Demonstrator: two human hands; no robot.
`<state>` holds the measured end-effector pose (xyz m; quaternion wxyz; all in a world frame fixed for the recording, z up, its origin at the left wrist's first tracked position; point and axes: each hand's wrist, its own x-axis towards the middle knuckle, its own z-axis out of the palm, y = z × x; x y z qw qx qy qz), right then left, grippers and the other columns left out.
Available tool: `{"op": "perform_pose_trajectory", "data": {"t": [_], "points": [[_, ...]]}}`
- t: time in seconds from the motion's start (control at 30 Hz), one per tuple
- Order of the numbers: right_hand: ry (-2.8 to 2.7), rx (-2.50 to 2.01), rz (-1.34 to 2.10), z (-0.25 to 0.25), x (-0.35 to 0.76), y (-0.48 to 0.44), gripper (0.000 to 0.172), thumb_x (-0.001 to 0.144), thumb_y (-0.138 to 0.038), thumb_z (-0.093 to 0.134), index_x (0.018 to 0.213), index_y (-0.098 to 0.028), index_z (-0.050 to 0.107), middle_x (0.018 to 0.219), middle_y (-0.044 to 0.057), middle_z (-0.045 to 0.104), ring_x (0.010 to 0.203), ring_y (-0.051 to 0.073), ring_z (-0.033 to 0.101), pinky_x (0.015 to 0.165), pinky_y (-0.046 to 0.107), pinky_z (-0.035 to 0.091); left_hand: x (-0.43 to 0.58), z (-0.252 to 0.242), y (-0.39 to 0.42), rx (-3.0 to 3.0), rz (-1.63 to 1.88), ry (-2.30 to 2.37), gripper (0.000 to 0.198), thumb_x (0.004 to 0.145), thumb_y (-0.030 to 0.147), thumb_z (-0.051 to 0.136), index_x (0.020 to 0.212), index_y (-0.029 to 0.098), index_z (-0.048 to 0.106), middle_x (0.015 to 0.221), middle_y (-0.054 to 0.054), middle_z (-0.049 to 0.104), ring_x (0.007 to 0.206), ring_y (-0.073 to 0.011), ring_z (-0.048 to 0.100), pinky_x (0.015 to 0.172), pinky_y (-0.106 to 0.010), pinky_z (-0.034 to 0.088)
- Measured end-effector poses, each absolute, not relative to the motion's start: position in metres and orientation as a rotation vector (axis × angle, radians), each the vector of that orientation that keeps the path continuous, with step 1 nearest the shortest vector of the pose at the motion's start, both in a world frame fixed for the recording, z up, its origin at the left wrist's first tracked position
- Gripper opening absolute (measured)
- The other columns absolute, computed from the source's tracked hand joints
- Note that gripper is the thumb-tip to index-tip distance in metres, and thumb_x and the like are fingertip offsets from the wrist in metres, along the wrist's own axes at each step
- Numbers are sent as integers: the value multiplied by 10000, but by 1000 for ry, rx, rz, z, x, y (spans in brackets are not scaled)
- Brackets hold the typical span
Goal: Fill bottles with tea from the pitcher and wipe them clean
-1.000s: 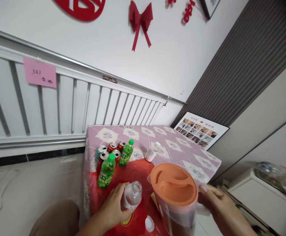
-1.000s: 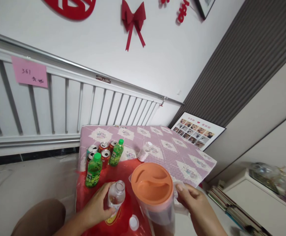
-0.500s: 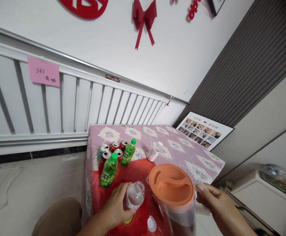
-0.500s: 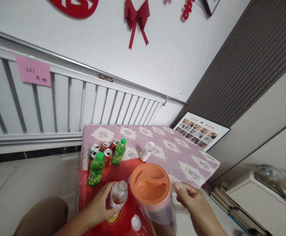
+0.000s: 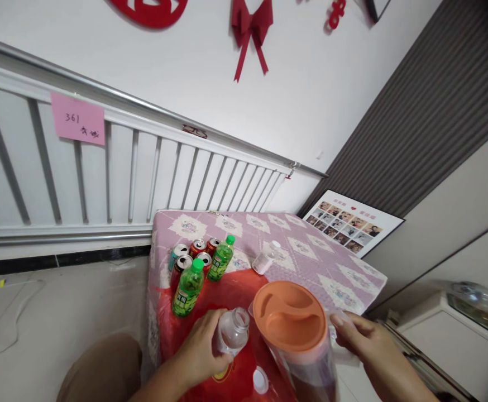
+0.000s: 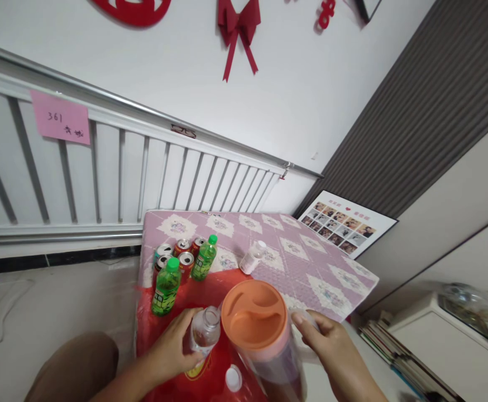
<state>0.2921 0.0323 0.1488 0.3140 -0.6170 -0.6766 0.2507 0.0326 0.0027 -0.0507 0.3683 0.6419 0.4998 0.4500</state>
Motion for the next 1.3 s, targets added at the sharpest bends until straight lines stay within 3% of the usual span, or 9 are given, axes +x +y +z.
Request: {"op": "perform_pose_trajectory", "data": {"t": [0.43, 0.77, 1.3], "points": [[-1811, -1627, 660, 157, 284, 36, 509, 660, -686, 611, 484, -211, 561, 511, -3, 480, 532, 153, 413, 496, 262, 372, 33, -46, 3, 1638, 1155, 1287, 766, 577, 108, 692, 1290, 257, 457, 1297, -74, 563, 1202, -273, 510, 1072, -396, 376], [-1856, -1680, 683, 161, 283, 39, 476, 670, -649, 614, 535, -194, 638, 583, 19, 578, 618, 196, 510, 571, 285, 431, 32, -46, 3, 1635, 1150, 1289, 768, 584, 123, 692, 1302, 249, 451, 1302, -76, 557, 1210, -273, 503, 1073, -391, 371], [-1919, -1686, 597, 162, 284, 43, 450, 703, -611, 613, 526, -198, 608, 549, -8, 530, 576, 165, 478, 523, 250, 397, 31, -43, 1, 1642, 1145, 1283, 760, 585, 124, 692, 1298, 247, 459, 1293, -76, 560, 1211, -269, 503, 1073, -388, 369]]}}
